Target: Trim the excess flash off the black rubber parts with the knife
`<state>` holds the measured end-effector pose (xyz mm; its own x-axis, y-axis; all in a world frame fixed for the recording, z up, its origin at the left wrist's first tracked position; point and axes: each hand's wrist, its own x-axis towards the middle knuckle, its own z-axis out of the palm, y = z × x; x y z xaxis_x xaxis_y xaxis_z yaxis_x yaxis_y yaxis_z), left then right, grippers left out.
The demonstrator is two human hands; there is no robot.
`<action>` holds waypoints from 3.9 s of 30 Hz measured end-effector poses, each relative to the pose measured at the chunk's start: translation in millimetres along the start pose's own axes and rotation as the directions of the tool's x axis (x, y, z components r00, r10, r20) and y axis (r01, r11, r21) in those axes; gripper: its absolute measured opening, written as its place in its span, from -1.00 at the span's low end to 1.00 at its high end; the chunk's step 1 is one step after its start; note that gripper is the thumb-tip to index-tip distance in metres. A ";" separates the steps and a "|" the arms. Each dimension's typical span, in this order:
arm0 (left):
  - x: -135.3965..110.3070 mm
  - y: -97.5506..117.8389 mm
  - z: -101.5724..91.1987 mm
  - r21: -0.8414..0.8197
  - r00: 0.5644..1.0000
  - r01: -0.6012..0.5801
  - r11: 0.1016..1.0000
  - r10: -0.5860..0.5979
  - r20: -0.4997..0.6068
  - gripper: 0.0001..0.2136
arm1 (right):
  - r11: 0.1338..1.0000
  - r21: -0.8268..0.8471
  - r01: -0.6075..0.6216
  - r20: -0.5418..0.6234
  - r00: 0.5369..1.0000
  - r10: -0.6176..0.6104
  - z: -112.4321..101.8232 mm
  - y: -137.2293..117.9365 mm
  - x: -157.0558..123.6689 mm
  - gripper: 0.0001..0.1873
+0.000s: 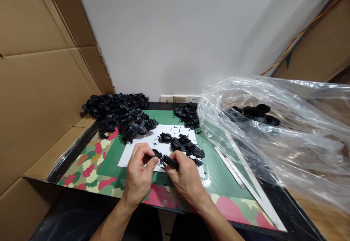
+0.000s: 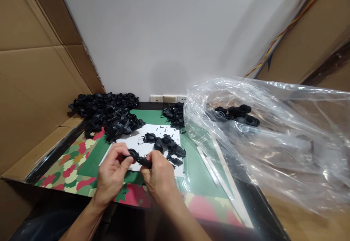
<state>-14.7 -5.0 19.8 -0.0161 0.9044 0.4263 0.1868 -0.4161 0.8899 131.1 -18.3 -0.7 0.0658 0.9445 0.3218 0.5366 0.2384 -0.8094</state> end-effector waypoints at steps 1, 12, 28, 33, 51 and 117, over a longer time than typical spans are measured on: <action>0.3 1.0 -0.5 -0.058 0.999 0.019 0.998 -0.021 -0.036 -0.91 | 0.999 -0.015 -0.036 -0.006 0.999 0.036 -2.1 4.6 -0.7 -0.96; 3.0 1.0 -3.2 -0.539 0.768 0.637 0.551 -0.513 0.384 -0.64 | 0.990 -0.005 -0.139 -0.317 0.939 0.131 -43.2 20.5 16.2 -0.90; 1.3 -2.0 -2.0 -0.549 0.800 0.596 0.586 -0.493 0.343 -0.64 | 0.809 0.511 -0.290 0.242 0.952 0.188 -24.7 5.3 -3.4 -0.78; -0.9 -0.9 2.8 -0.527 0.811 0.585 0.617 -0.473 0.346 -0.65 | 0.928 0.372 0.025 0.008 1.000 -0.030 -7.9 -1.5 -7.6 -0.95; -21.7 10.2 9.8 -0.296 0.898 0.428 0.854 -0.366 0.242 -0.79 | 0.871 -0.460 0.171 -0.184 0.942 -0.282 -5.2 26.9 6.9 -0.82; -14.0 -15.0 2.7 0.251 0.975 -0.115 0.961 0.060 0.215 -0.63 | 0.798 0.493 -0.348 0.257 0.934 0.248 -1.3 -3.4 -3.1 -0.81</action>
<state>-14.6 -11.1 0.1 0.2070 0.8768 0.4341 0.4279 -0.4802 0.7658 130.2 -22.4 1.7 -0.0219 0.9994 -0.0267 -0.0095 -0.0270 -0.9996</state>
